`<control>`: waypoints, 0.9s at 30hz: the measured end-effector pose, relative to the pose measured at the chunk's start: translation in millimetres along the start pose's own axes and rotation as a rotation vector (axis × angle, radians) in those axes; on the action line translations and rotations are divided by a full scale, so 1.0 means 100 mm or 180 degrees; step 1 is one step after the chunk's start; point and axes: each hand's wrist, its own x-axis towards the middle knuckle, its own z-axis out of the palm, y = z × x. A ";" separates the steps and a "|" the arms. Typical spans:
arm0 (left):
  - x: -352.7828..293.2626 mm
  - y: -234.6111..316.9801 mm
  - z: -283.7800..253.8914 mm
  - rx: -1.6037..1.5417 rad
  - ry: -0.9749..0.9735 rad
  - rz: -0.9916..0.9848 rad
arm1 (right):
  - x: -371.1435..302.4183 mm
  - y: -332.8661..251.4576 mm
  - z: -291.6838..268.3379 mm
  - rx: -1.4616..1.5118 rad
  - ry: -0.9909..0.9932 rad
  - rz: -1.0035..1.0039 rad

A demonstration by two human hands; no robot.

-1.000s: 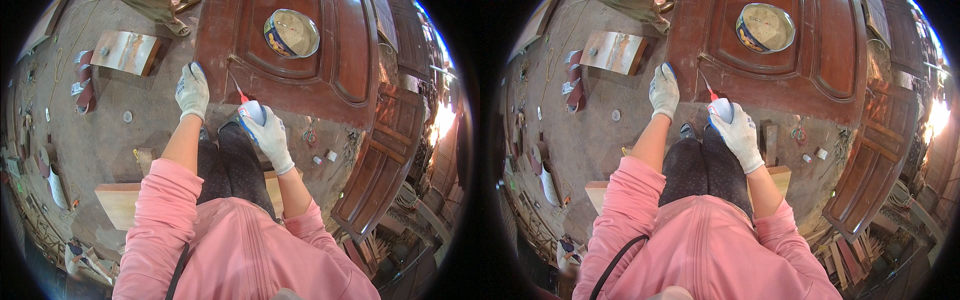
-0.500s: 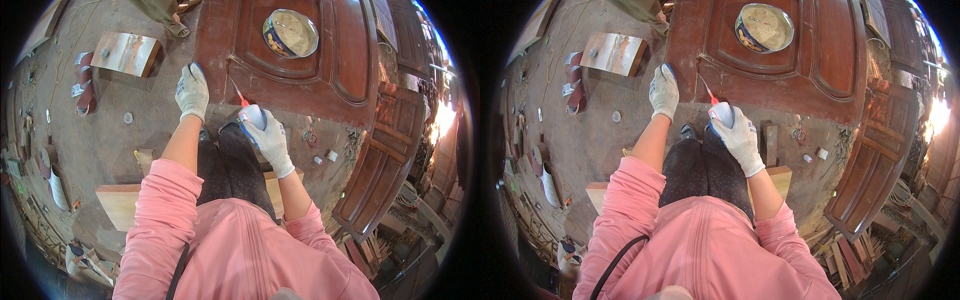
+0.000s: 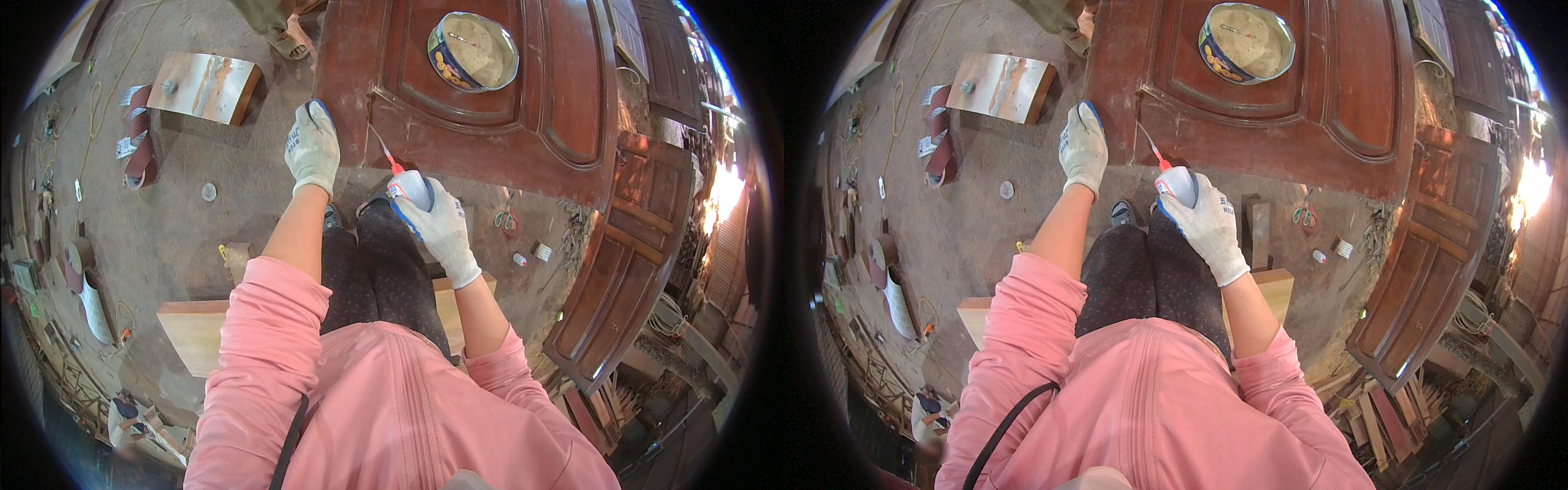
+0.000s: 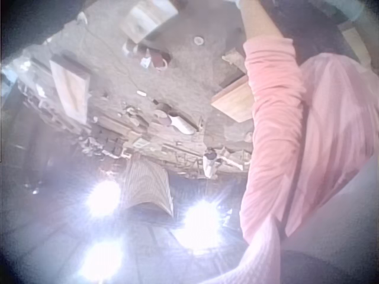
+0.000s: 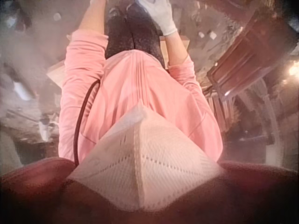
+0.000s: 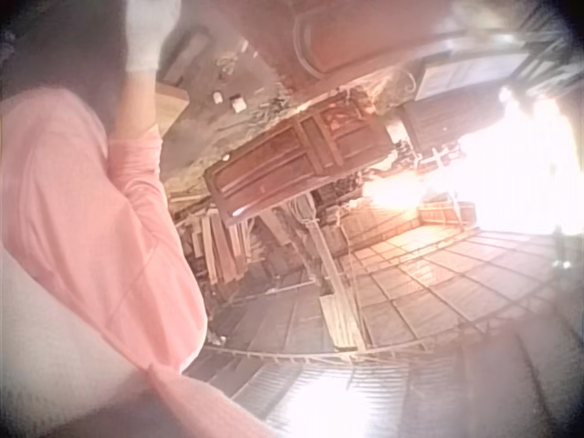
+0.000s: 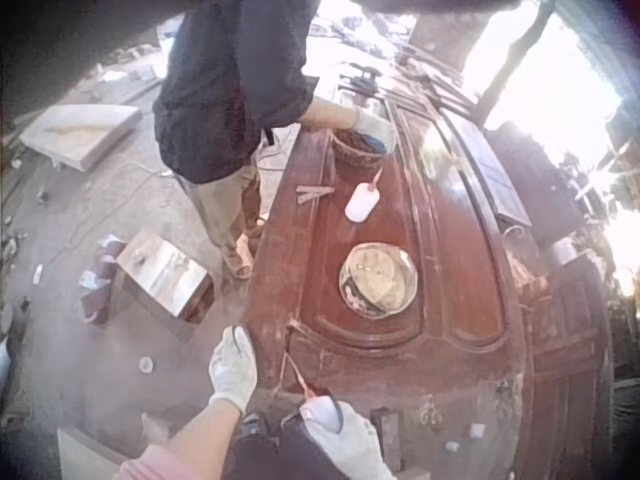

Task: The person applies glue from a bottle into a crack on a wooden door panel and then rubs the area with gloved fingers to spread the glue. The person repeats this process on multiple sections of the door panel.

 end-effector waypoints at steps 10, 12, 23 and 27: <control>0.01 0.00 -0.01 -0.0015 -0.0024 0.0005 | -0.08 -0.02 -0.03 -0.0082 -0.0107 0.0158; 0.02 0.02 -0.03 -0.0006 -0.0055 0.0001 | -0.08 0.02 -0.02 -0.0042 -0.0062 0.0085; 0.01 0.01 -0.01 -0.0073 -0.0063 -0.0019 | -0.08 -0.06 -0.05 -0.0144 -0.0322 0.0364; 0.00 0.03 -0.05 -0.0091 -0.0090 -0.0032 | -0.09 -0.10 -0.08 -0.0134 -0.0433 0.0421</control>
